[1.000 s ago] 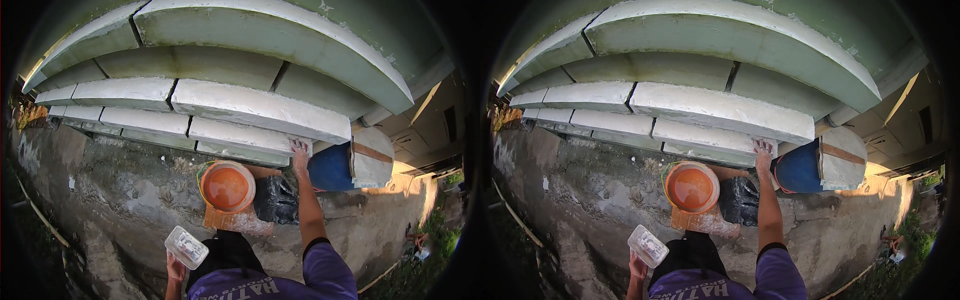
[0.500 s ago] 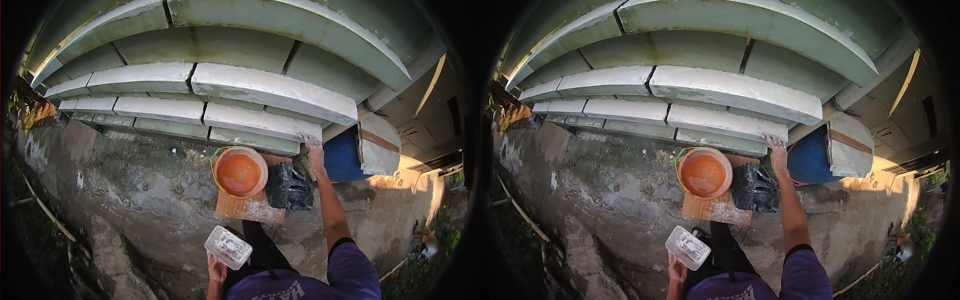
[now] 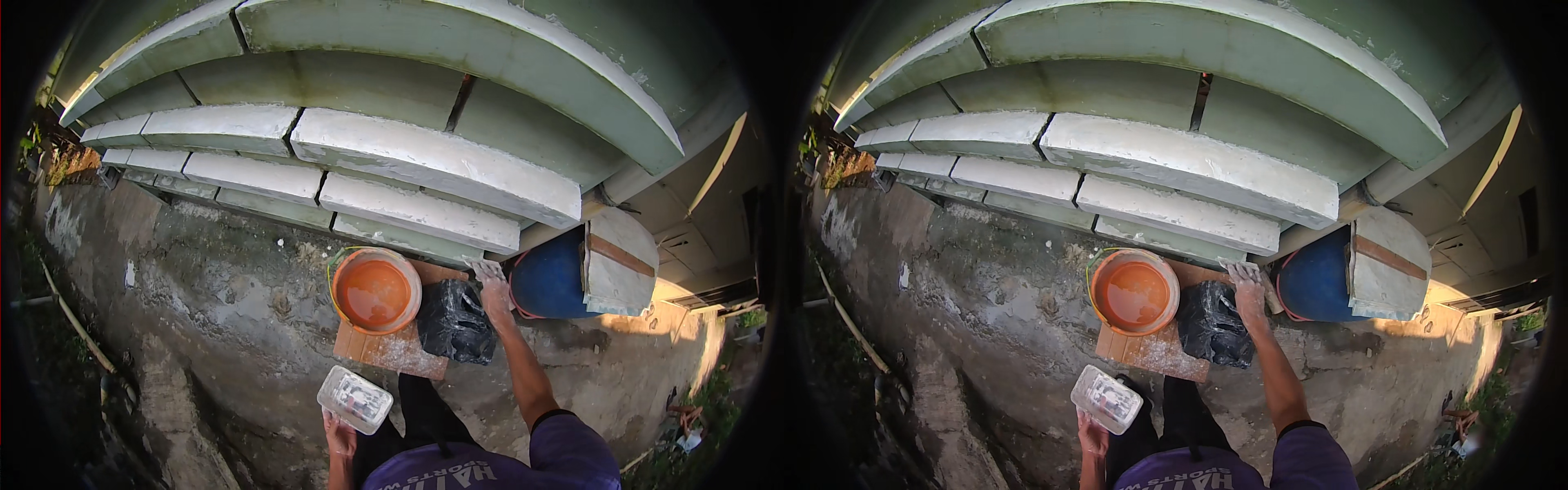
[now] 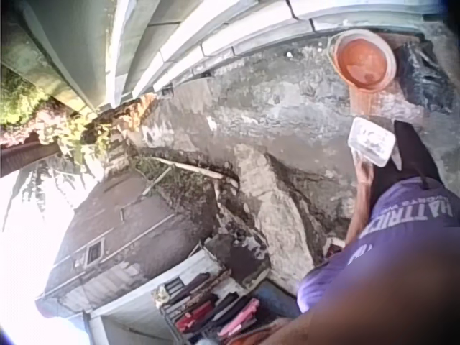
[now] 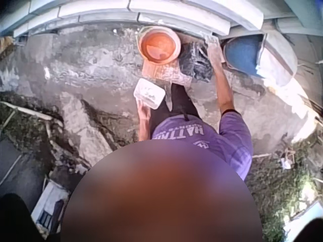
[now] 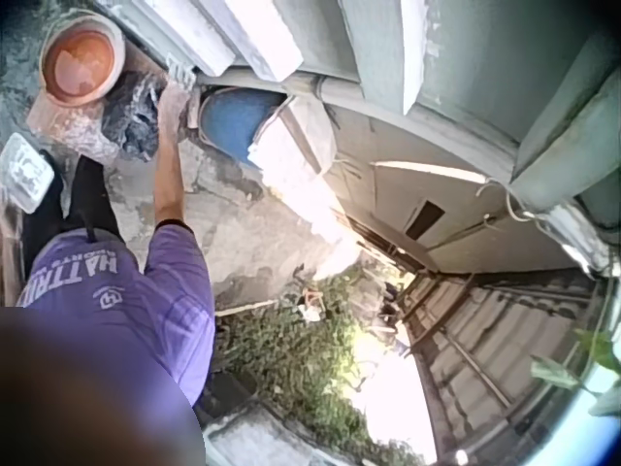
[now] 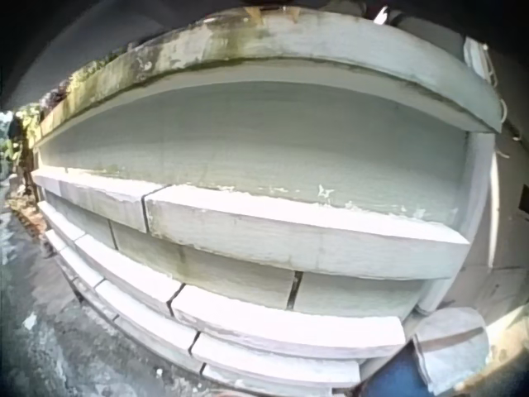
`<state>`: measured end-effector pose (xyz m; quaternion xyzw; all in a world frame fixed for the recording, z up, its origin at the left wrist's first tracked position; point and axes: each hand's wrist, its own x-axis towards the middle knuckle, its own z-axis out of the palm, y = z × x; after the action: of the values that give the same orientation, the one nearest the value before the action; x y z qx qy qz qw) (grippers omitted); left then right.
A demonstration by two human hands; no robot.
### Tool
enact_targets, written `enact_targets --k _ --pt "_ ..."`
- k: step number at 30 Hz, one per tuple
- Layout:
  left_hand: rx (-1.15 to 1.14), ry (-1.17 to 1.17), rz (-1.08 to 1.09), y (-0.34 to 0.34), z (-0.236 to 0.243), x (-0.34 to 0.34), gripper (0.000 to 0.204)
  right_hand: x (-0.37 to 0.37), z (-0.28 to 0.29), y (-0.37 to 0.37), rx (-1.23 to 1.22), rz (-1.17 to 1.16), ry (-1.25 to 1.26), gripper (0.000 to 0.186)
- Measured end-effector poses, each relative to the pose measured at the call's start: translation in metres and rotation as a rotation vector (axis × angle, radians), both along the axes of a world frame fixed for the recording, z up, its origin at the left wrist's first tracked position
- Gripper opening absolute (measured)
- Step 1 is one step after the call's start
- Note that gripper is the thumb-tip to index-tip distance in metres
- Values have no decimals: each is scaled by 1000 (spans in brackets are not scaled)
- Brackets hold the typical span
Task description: Applying white filler or paint to cracks in an exterior wall and cleaning equipment.
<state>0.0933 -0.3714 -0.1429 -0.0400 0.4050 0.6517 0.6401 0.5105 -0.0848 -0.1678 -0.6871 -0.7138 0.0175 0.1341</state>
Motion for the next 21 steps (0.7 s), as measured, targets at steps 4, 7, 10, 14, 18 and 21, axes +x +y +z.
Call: enact_targets --k 4,7,10,14,18,21 --pt "52 77 -29 20 19 14 70 5 20 43 210 68 -84 48" --pt "57 86 -48 23 10 22 70 20 2 94 193 36 -128 49" --pt "86 117 -104 30 19 34 71 13 -22 109 157 2 -234 49" --pt "61 74 -29 21 23 35 72 -16 -19 83 39 34 -142 44" --pt "51 116 28 10 23 32 73 -15 19 48 25 67 119 43" --pt "50 154 19 10 29 35 72 32 17 58 165 -44 105 47"
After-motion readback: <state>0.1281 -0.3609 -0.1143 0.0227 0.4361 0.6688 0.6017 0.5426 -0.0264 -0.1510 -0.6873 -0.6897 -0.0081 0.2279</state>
